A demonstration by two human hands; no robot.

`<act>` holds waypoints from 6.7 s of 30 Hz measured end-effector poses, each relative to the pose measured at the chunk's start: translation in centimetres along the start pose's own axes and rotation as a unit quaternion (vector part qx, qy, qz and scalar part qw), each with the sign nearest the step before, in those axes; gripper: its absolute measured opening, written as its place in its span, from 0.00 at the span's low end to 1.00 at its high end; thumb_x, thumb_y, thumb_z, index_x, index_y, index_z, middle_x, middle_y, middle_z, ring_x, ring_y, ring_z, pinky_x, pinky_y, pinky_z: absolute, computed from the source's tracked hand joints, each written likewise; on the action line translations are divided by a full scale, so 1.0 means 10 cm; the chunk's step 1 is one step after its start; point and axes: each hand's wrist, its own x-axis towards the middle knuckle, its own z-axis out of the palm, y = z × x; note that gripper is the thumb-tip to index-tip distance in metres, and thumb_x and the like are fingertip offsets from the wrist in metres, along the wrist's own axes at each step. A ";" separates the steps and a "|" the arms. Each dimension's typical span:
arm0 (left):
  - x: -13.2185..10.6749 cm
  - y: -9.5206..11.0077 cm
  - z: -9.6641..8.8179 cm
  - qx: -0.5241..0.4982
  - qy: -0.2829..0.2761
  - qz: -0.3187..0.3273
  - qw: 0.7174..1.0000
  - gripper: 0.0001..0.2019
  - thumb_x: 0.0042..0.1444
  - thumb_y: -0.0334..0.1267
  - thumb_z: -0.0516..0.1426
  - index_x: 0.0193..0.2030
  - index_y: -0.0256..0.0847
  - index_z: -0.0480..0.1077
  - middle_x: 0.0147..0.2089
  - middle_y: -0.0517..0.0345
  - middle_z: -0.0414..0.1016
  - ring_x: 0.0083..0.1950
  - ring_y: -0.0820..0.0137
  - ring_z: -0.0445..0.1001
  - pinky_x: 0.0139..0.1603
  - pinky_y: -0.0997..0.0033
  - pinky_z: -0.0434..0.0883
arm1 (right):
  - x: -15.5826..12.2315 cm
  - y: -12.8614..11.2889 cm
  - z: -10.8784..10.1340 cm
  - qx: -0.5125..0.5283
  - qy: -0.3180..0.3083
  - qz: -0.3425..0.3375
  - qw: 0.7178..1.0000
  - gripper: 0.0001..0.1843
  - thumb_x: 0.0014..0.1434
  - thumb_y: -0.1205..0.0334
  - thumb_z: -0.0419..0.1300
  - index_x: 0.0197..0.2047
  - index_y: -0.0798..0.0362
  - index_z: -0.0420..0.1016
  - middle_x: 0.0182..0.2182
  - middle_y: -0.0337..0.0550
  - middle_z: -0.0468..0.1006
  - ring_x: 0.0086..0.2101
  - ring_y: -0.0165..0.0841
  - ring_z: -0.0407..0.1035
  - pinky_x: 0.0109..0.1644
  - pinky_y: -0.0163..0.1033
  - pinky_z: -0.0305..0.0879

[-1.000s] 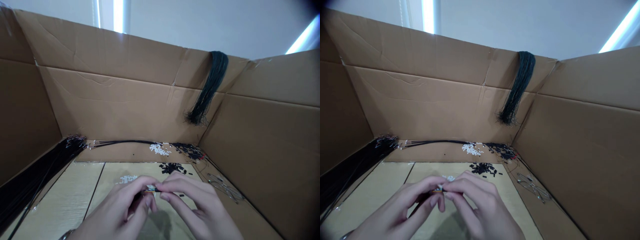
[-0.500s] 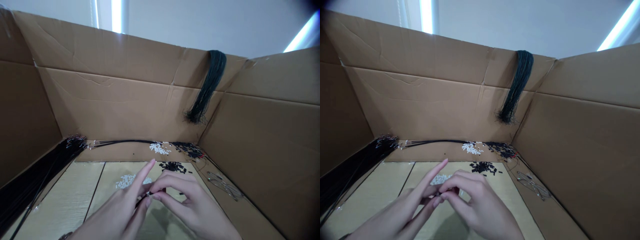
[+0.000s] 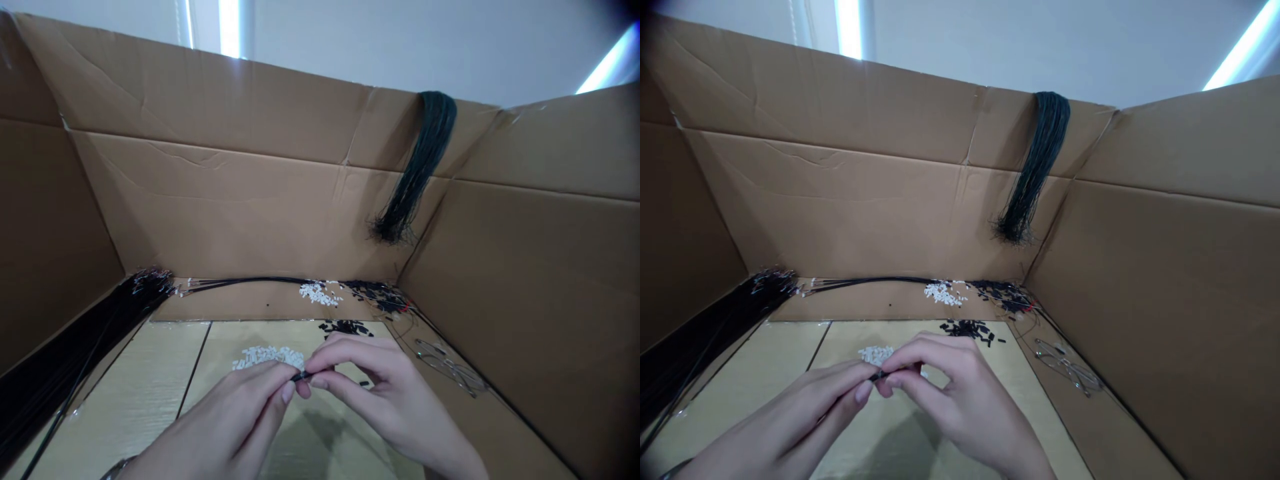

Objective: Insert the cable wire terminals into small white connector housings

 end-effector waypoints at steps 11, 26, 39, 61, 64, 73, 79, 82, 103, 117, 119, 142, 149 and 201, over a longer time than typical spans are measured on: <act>0.04 0.05 0.01 -0.038 0.012 0.011 0.999 0.09 0.64 0.36 0.51 0.42 0.43 0.73 0.31 0.59 0.75 0.27 0.70 0.69 0.30 0.73 0.66 | 0.02 0.04 0.09 -0.057 0.010 0.003 0.998 0.08 0.63 0.67 0.60 0.32 0.51 0.78 0.28 0.34 0.79 0.29 0.26 0.72 0.35 0.31 0.66; -0.04 -0.03 -0.05 -0.022 -0.042 -0.070 0.996 0.11 0.67 0.39 0.50 0.47 0.47 0.73 0.36 0.60 0.76 0.35 0.69 0.73 0.38 0.73 0.68 | -0.02 0.10 -0.04 -0.055 -0.015 -0.044 0.997 0.11 0.62 0.73 0.60 0.46 0.51 0.77 0.36 0.39 0.80 0.37 0.29 0.74 0.40 0.33 0.70; 0.00 -0.06 -0.06 0.023 -0.063 -0.051 0.996 0.12 0.68 0.41 0.47 0.45 0.44 0.71 0.38 0.60 0.76 0.32 0.70 0.73 0.35 0.72 0.66 | 0.08 0.17 0.07 -0.075 -0.051 -0.009 0.996 0.14 0.66 0.66 0.55 0.29 0.53 0.75 0.24 0.33 0.72 0.25 0.23 0.65 0.32 0.31 0.58; 0.08 -0.05 -0.06 0.031 -0.090 -0.075 0.993 0.13 0.69 0.41 0.45 0.38 0.43 0.67 0.31 0.63 0.73 0.30 0.72 0.69 0.34 0.72 0.62 | 0.08 0.24 0.03 -0.130 -0.080 -0.025 0.988 0.13 0.66 0.62 0.57 0.30 0.54 0.72 0.23 0.33 0.69 0.25 0.23 0.62 0.31 0.31 0.56; 0.12 -0.09 -0.04 0.001 -0.082 -0.084 0.993 0.10 0.69 0.42 0.47 0.47 0.46 0.66 0.36 0.63 0.75 0.32 0.73 0.70 0.34 0.73 0.63 | 0.06 0.23 -0.05 -0.146 -0.060 -0.010 0.987 0.12 0.66 0.61 0.56 0.31 0.54 0.72 0.24 0.33 0.69 0.26 0.23 0.62 0.31 0.30 0.56; 0.24 -0.04 0.00 -0.076 -0.110 -0.064 0.989 0.16 0.70 0.42 0.45 0.36 0.42 0.69 0.31 0.64 0.74 0.32 0.75 0.71 0.37 0.74 0.65 | 0.01 0.20 -0.11 -0.116 0.018 -0.070 0.991 0.09 0.65 0.69 0.56 0.32 0.54 0.72 0.25 0.36 0.70 0.27 0.25 0.65 0.31 0.32 0.59; 0.21 -0.07 0.01 -0.084 -0.129 -0.065 0.986 0.14 0.66 0.49 0.52 0.50 0.45 0.69 0.47 0.58 0.75 0.48 0.67 0.72 0.48 0.69 0.65 | 0.03 0.18 -0.09 -0.100 0.022 -0.066 0.993 0.09 0.65 0.69 0.57 0.31 0.53 0.71 0.26 0.34 0.71 0.27 0.24 0.65 0.32 0.31 0.60; 0.27 -0.10 0.09 -0.184 -0.108 -0.088 0.973 0.17 0.69 0.48 0.45 0.43 0.42 0.70 0.32 0.62 0.71 0.34 0.73 0.71 0.37 0.73 0.66 | 0.02 0.26 -0.08 -0.092 0.000 -0.035 0.995 0.09 0.66 0.63 0.56 0.32 0.51 0.72 0.26 0.34 0.73 0.27 0.25 0.66 0.32 0.31 0.60; 0.15 -0.03 0.19 -0.396 0.045 -0.031 0.917 0.15 0.67 0.47 0.49 0.38 0.38 0.66 0.26 0.64 0.59 0.25 0.77 0.55 0.23 0.77 0.53 | -0.87 1.46 -0.12 -0.181 0.122 0.122 0.968 0.15 0.62 0.53 0.58 0.30 0.56 0.71 0.23 0.42 0.74 0.25 0.34 0.71 0.29 0.36 0.70; 0.13 -0.07 0.19 -0.516 0.032 -0.012 0.856 0.15 0.64 0.48 0.54 0.34 0.38 0.66 0.19 0.69 0.53 0.18 0.80 0.48 0.19 0.79 0.49 | 0.06 -0.32 0.23 -0.031 0.183 -0.168 0.968 0.18 0.50 0.82 0.60 0.37 0.51 0.78 0.27 0.39 0.77 0.28 0.31 0.73 0.30 0.35 0.71; 0.12 -0.07 0.20 -0.517 0.040 -0.008 0.855 0.15 0.65 0.48 0.54 0.34 0.38 0.67 0.17 0.70 0.51 0.18 0.80 0.48 0.20 0.78 0.50 | 0.06 -0.27 0.25 -0.011 0.191 -0.171 0.966 0.19 0.49 0.83 0.61 0.38 0.51 0.78 0.27 0.39 0.78 0.28 0.32 0.73 0.31 0.35 0.72; 0.13 -0.01 0.13 -0.486 0.003 -0.061 0.872 0.15 0.66 0.48 0.52 0.35 0.38 0.67 0.21 0.67 0.57 0.21 0.79 0.51 0.21 0.77 0.49 | 0.03 -0.19 0.30 -0.004 0.222 -0.151 0.963 0.23 0.49 0.84 0.63 0.41 0.49 0.80 0.29 0.40 0.77 0.29 0.34 0.73 0.30 0.39 0.71; 0.07 0.07 0.01 -0.297 -0.011 -0.084 0.951 0.16 0.68 0.47 0.48 0.35 0.40 0.67 0.26 0.63 0.65 0.28 0.74 0.62 0.29 0.74 0.58 | 0.02 -0.19 0.29 -0.052 0.196 -0.153 0.967 0.20 0.51 0.82 0.62 0.41 0.50 0.79 0.29 0.39 0.76 0.29 0.32 0.71 0.29 0.37 0.70; 0.02 0.00 0.07 0.004 -0.041 -0.120 0.992 0.27 0.67 0.40 0.46 0.71 0.54 0.42 0.51 0.54 0.74 0.47 0.65 0.75 0.46 0.66 0.70 | 0.09 0.04 0.06 -0.112 -0.073 -0.036 0.990 0.09 0.64 0.71 0.58 0.44 0.53 0.77 0.39 0.40 0.79 0.40 0.29 0.72 0.45 0.34 0.67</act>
